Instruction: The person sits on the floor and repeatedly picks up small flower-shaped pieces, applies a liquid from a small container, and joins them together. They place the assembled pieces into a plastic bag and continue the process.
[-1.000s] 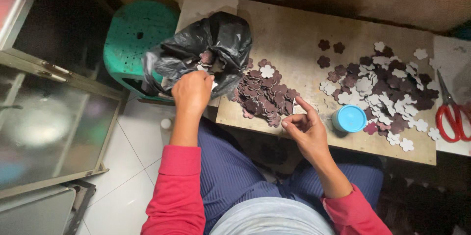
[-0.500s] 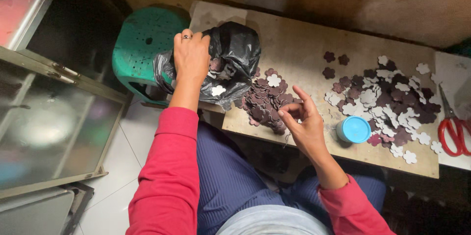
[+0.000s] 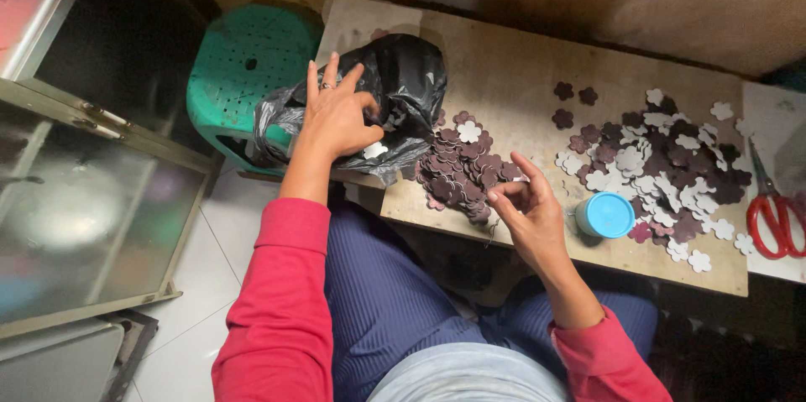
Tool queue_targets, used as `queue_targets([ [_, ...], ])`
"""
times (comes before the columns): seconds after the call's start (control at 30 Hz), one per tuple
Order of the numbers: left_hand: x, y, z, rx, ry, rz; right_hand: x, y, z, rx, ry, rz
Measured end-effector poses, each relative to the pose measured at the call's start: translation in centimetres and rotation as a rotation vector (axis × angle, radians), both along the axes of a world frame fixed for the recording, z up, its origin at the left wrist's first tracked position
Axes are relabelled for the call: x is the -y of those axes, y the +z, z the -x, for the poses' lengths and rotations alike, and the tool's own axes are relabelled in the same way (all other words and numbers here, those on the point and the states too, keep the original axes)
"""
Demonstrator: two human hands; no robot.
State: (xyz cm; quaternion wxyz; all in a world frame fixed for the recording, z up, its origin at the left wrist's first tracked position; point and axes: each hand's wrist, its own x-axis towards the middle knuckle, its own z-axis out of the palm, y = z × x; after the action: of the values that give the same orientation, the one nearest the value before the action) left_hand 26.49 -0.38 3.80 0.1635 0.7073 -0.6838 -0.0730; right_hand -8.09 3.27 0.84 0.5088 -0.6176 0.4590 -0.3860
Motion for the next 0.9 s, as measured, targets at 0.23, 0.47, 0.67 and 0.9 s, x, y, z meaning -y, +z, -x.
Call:
queue_targets([
  [0.23,0.4,-0.5,-2.1,0.205,-0.003,0.344,0.5,-1.4,1.6,0.110,-0.013,-0.012],
  [0.47,2.9,0.0,-3.1,0.635,-0.007,0.146,-0.1,-2.2,2.4,0.043,-0.028,-0.015],
  [0.67,4.9,4.7,-1.9,0.118,0.146,0.549,0.2,-2.5,2.6,0.010,-0.050,-0.001],
  [0.9,7.1,3.9,-2.5,0.344,0.437,0.464,-0.4,-2.4,2.8,-0.004,-0.061,-0.013],
])
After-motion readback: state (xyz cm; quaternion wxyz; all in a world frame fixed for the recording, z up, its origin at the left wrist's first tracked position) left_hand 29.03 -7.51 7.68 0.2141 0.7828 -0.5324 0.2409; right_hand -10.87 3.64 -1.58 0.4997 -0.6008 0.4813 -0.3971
